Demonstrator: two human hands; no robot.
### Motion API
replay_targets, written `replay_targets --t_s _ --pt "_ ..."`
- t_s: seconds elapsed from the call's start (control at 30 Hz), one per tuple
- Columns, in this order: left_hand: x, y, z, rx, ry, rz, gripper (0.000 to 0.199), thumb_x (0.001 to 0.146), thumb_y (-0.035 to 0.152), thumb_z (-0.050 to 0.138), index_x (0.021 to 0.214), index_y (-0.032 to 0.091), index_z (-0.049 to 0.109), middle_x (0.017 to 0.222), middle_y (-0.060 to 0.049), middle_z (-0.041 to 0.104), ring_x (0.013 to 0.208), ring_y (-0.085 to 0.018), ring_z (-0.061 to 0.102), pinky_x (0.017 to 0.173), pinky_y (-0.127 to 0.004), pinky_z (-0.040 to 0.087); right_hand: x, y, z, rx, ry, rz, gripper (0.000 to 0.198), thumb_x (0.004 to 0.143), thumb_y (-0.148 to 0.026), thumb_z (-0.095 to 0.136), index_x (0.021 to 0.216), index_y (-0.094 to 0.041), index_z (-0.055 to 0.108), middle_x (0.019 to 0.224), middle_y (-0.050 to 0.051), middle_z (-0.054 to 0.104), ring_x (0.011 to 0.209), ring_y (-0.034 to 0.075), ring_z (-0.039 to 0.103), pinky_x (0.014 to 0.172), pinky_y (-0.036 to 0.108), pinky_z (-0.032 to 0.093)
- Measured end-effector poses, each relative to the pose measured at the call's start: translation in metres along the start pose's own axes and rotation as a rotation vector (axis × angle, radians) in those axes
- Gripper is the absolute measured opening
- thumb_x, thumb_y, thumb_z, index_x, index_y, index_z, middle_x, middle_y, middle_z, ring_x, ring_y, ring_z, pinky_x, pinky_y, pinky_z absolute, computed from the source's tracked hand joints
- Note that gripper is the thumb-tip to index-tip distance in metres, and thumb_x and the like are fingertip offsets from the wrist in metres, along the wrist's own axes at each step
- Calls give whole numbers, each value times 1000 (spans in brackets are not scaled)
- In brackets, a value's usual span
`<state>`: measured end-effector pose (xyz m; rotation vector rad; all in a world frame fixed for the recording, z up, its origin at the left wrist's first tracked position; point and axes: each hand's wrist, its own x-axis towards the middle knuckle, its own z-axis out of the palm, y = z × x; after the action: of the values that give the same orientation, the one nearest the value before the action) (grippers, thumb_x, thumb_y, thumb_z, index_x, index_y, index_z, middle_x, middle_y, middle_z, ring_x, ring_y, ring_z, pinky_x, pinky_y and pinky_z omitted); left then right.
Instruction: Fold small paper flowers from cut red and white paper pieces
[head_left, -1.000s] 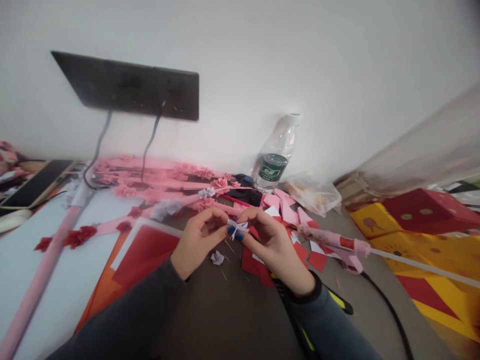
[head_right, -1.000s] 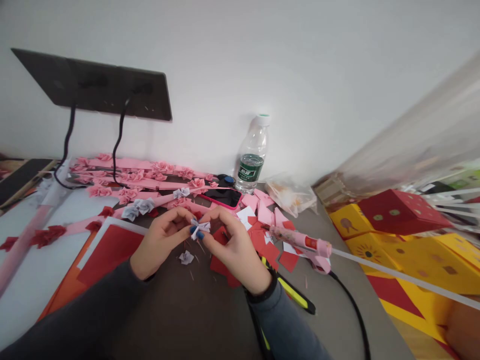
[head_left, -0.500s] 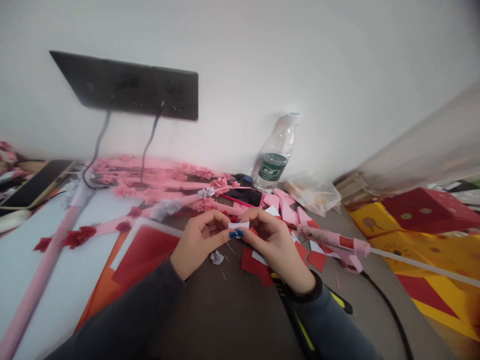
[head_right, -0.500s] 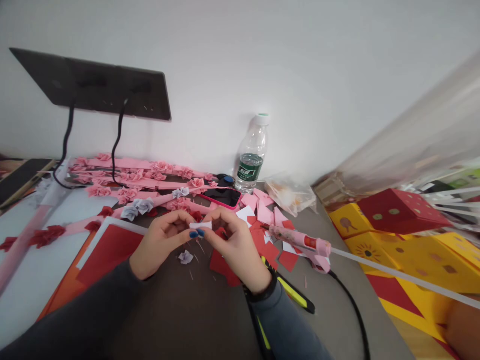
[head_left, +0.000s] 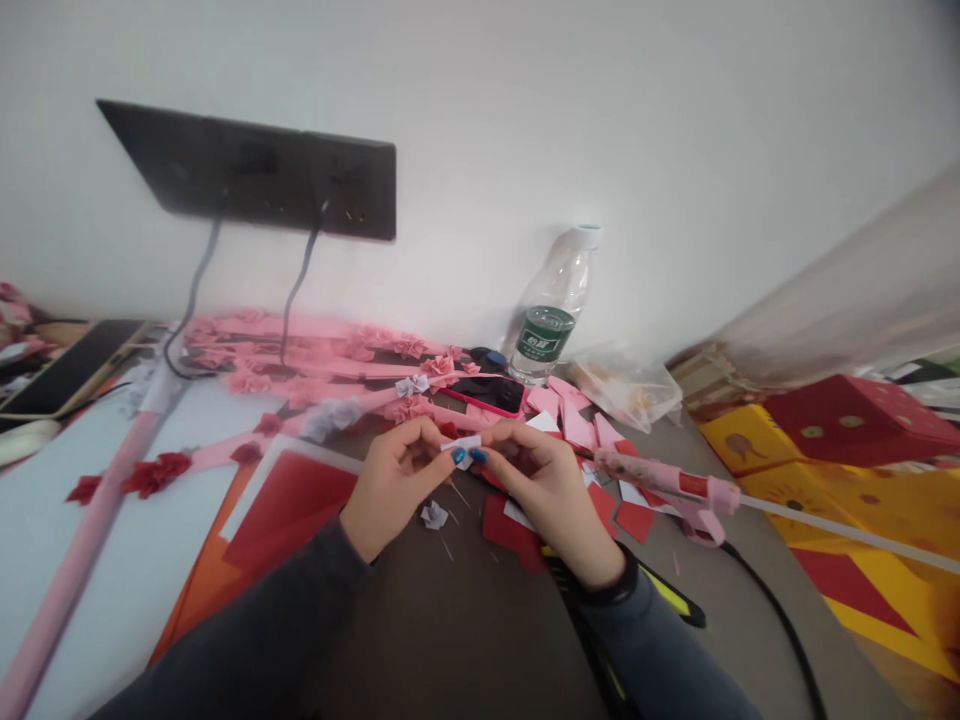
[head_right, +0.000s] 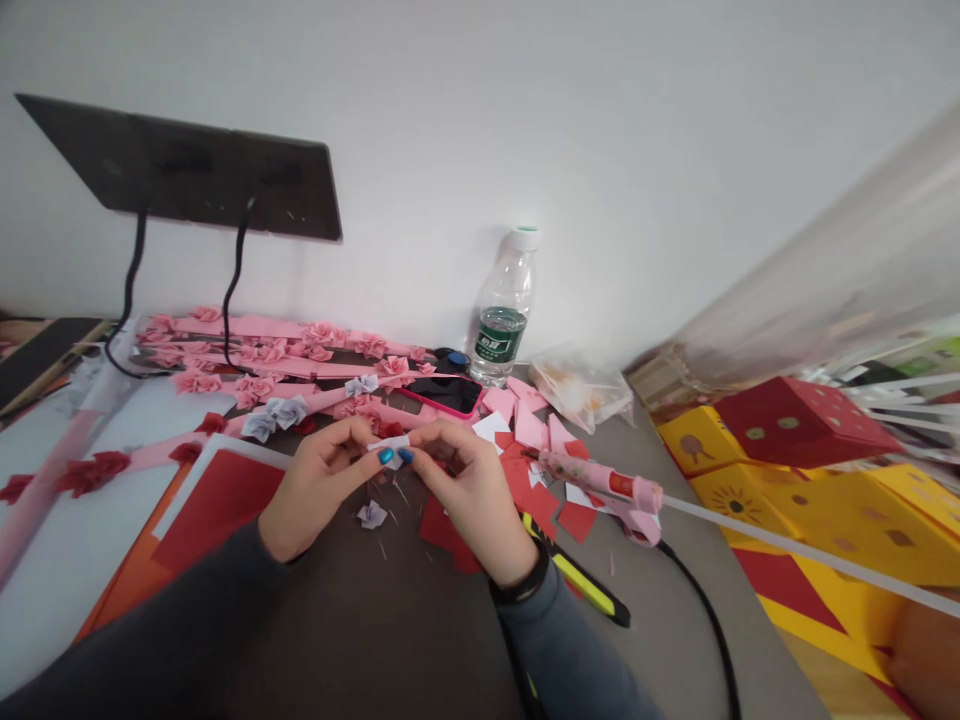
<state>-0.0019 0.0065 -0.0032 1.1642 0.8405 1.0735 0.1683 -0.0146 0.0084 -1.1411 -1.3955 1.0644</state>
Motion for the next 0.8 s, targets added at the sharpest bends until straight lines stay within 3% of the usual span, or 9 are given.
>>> replay_targets --t_s 0.1,0.23,0.37,0.53,0.8 --pt "1 -1 1 -26 -3 -3 25 76 29 76 69 17 56 66 4 57 61 -11 59 57 -22 51 0 2 1 -35 34 -39 11 83 -31 69 83 -20 68 76 2 72 66 16 67 59 26 54" --pt "1 0 1 -9 -36 -85 19 77 31 75 82 14 66 77 -1 64 66 -12 62 62 -23 53 0 5 0 -52 55 -92 5 84 -25 68 84 -20 70 76 2 73 67 16 68 61 26 56" --pt "0 1 2 11 -38 -125 20 76 31 75 76 14 66 68 2 61 61 -10 60 58 -19 50 -1 4 1 -195 98 -221 13 86 -16 64 95 -21 71 87 4 74 73 17 68 67 29 56" --pt "-1 0 4 -18 -17 -170 28 75 38 76 72 15 61 65 4 59 55 -9 59 56 -21 56 -4 0 6 -436 145 -396 19 87 -6 63 96 -20 71 92 5 69 83 17 65 73 29 54" --pt "-3 -2 8 -33 4 -177 26 75 36 77 75 15 63 65 2 66 60 -10 66 56 -18 58 -7 1 8 -531 163 -452 21 88 -4 63 100 -20 69 93 5 68 85 17 65 76 28 54"
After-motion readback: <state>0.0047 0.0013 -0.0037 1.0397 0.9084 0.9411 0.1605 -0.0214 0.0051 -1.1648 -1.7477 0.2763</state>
